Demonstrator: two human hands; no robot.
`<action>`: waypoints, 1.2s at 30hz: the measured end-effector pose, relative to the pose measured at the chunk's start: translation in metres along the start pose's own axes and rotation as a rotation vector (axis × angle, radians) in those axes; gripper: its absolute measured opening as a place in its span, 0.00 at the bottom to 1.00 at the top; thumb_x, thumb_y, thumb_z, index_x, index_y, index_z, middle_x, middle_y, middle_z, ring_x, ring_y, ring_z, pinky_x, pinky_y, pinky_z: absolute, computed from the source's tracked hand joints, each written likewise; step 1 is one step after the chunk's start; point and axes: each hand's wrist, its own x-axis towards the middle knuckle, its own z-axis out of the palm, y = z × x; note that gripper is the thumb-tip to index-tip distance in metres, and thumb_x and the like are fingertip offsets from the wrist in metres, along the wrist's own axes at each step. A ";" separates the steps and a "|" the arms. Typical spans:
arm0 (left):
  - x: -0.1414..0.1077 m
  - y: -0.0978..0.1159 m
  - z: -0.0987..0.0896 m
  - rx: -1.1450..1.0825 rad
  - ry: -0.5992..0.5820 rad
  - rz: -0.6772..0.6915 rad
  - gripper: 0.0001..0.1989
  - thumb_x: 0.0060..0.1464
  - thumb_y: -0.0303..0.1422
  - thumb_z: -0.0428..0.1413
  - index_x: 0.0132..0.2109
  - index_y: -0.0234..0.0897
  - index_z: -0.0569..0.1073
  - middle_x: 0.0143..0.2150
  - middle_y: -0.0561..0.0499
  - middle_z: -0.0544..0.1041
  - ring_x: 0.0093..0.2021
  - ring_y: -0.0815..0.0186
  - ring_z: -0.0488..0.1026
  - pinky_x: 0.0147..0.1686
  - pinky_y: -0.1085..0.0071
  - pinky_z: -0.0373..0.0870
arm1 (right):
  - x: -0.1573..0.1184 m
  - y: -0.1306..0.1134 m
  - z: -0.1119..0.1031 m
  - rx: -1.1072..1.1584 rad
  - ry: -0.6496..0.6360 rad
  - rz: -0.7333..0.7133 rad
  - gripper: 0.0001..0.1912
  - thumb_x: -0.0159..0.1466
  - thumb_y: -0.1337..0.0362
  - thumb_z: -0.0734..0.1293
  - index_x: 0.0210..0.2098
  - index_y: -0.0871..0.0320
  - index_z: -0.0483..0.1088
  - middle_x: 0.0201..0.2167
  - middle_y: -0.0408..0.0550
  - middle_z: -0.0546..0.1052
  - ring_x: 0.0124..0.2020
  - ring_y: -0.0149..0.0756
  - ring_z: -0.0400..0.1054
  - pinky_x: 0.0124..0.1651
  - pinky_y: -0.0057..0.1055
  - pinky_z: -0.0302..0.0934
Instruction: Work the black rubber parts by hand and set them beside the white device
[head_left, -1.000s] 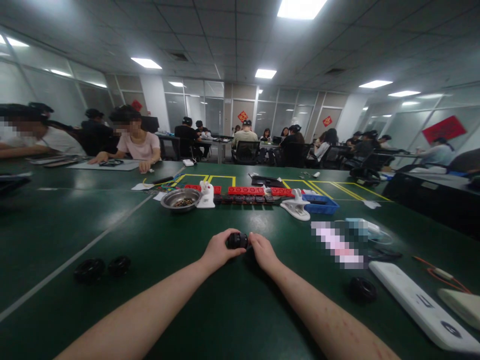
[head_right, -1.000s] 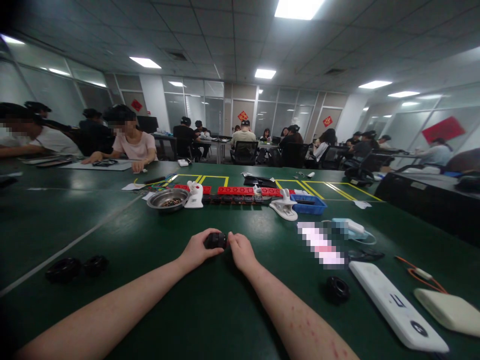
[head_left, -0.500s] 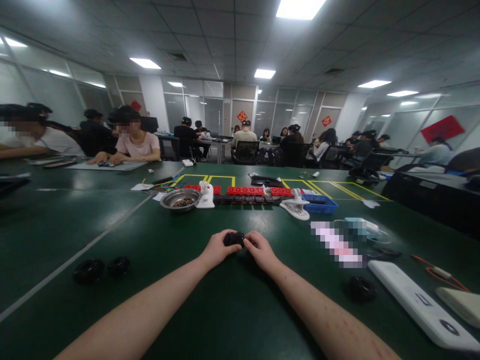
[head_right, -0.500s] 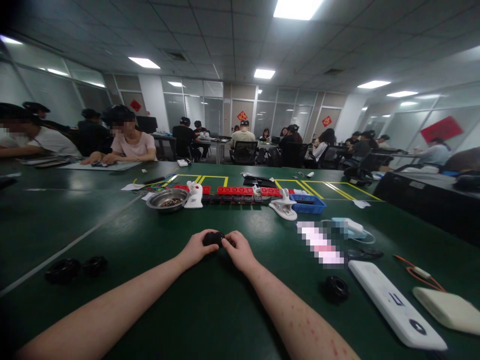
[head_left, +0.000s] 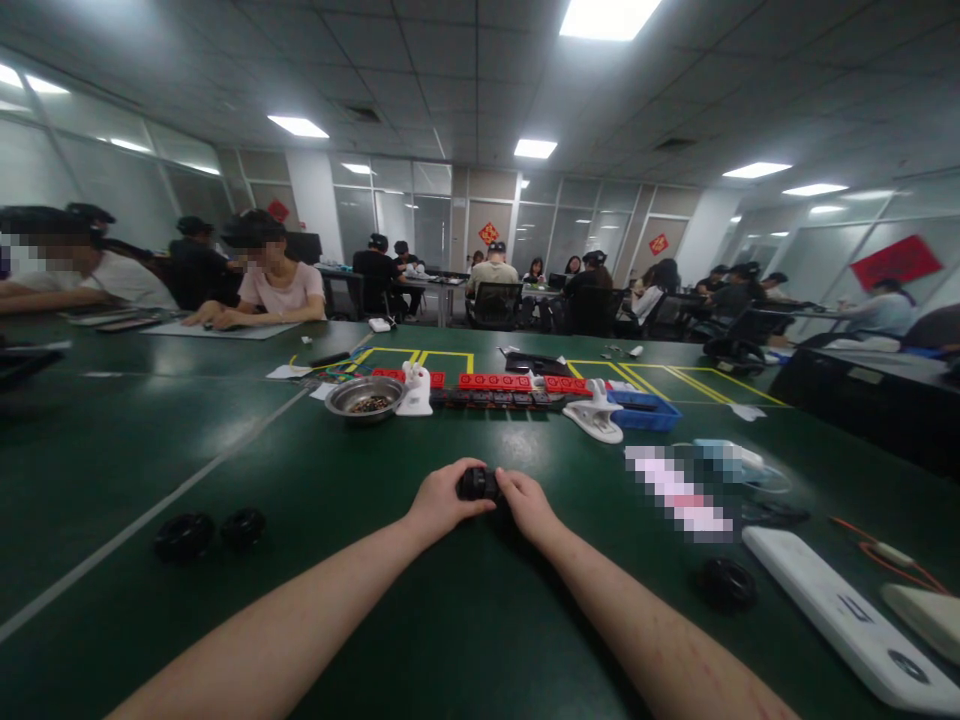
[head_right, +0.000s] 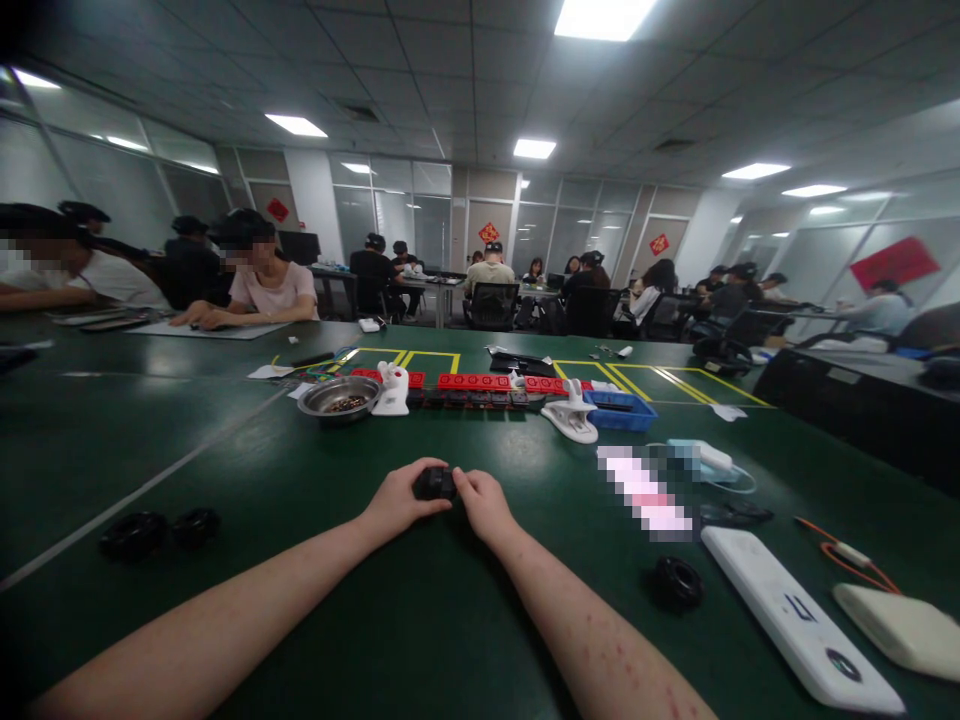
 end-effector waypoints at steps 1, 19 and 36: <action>0.000 0.000 0.000 0.002 -0.002 -0.007 0.23 0.38 0.41 0.59 0.43 0.42 0.67 0.39 0.52 0.72 0.40 0.63 0.68 0.42 0.68 0.63 | 0.000 0.000 0.000 -0.003 -0.015 -0.002 0.27 0.60 0.47 0.51 0.20 0.62 0.64 0.19 0.45 0.65 0.25 0.31 0.58 0.28 0.26 0.51; 0.002 -0.006 -0.001 0.028 0.041 -0.064 0.21 0.37 0.41 0.59 0.41 0.41 0.68 0.36 0.52 0.72 0.37 0.63 0.69 0.38 0.69 0.64 | 0.002 -0.001 -0.001 0.329 -0.020 0.081 0.28 0.58 0.45 0.52 0.31 0.65 0.69 0.29 0.50 0.70 0.33 0.36 0.62 0.39 0.31 0.56; 0.003 -0.010 -0.003 0.043 0.035 -0.094 0.22 0.36 0.42 0.59 0.42 0.42 0.68 0.37 0.52 0.73 0.38 0.62 0.69 0.39 0.68 0.64 | 0.002 -0.005 -0.007 0.236 -0.138 -0.050 0.16 0.55 0.56 0.61 0.35 0.64 0.69 0.31 0.48 0.69 0.33 0.34 0.63 0.38 0.29 0.56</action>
